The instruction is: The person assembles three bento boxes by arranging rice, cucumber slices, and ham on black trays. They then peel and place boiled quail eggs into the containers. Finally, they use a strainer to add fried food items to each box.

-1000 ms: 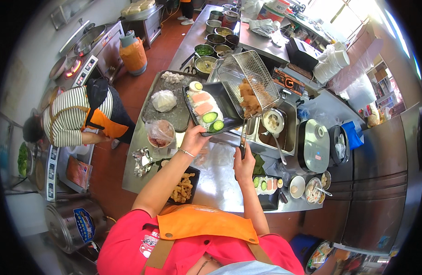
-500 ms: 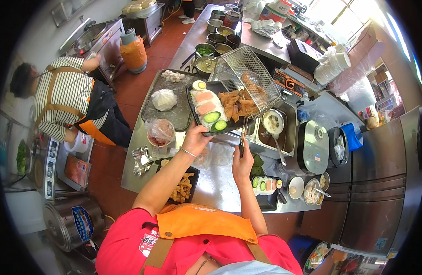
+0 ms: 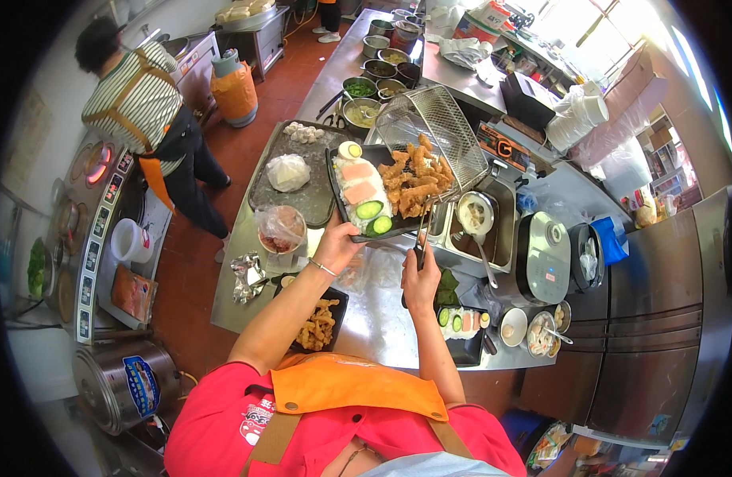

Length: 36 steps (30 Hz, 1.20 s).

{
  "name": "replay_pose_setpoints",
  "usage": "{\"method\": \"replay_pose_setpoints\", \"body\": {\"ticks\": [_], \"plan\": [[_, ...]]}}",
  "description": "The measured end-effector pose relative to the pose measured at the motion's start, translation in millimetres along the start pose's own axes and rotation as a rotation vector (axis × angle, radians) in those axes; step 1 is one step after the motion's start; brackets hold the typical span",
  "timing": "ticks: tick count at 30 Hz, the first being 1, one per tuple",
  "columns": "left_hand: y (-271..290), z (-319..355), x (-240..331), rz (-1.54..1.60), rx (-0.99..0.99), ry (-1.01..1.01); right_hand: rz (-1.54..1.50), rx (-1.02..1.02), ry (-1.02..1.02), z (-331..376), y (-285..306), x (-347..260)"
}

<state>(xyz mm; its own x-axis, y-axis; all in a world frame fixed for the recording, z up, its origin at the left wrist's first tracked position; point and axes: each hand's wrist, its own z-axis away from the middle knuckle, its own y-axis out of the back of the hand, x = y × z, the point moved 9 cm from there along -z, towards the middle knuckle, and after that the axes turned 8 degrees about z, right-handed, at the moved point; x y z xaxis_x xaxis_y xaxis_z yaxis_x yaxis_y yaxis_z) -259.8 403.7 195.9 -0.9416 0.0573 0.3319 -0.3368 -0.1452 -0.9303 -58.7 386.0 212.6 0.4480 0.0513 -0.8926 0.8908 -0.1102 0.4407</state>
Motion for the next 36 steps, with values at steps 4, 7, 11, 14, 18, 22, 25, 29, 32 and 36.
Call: {"method": "replay_pose_setpoints", "body": {"ticks": [4, 7, 11, 14, 18, 22, 25, 29, 32, 36], "plan": [[8.9, 4.7, -1.2, 0.041, -0.002, 0.039, -0.18, -0.024, -0.098, 5.0, 0.5, -13.3], [29.3, 1.0, -7.8, 0.091, 0.018, 0.069, -0.245, -0.048, -0.092, 8.7, -1.2, -22.6], [34.4, 1.9, -14.0, 0.081, 0.062, 0.095, -0.117, -0.034, 0.005, 3.4, -3.5, -14.9], [34.1, 8.5, -13.3, 0.054, 0.066, 0.085, -0.29, -0.076, -0.083, 1.9, -5.1, -17.7], [38.9, 14.1, -9.7, 0.078, -0.013, 0.138, -0.506, -0.125, -0.197, 2.2, -3.7, -24.6], [33.0, 26.8, -0.3, 0.083, -0.044, 0.171, -0.674, -0.183, -0.236, 4.2, -0.7, -38.7], [44.7, 39.8, 6.7, 0.005, 0.033, 0.178, -0.761, -0.263, -0.308, 5.6, 5.7, -43.8], [75.4, 58.7, 13.8, 0.012, 0.07, 0.253, -0.798, -0.312, -0.33, 6.5, 27.4, -48.6], [92.8, 86.8, 13.0, 0.002, 0.086, 0.306, -0.79, -0.31, -0.371, 7.9, 48.6, -44.2], [99.4, 125.5, -9.0, -0.055, 0.08, 0.452, -0.693, -0.254, -0.389, 22.0, 81.8, -34.3]]}}
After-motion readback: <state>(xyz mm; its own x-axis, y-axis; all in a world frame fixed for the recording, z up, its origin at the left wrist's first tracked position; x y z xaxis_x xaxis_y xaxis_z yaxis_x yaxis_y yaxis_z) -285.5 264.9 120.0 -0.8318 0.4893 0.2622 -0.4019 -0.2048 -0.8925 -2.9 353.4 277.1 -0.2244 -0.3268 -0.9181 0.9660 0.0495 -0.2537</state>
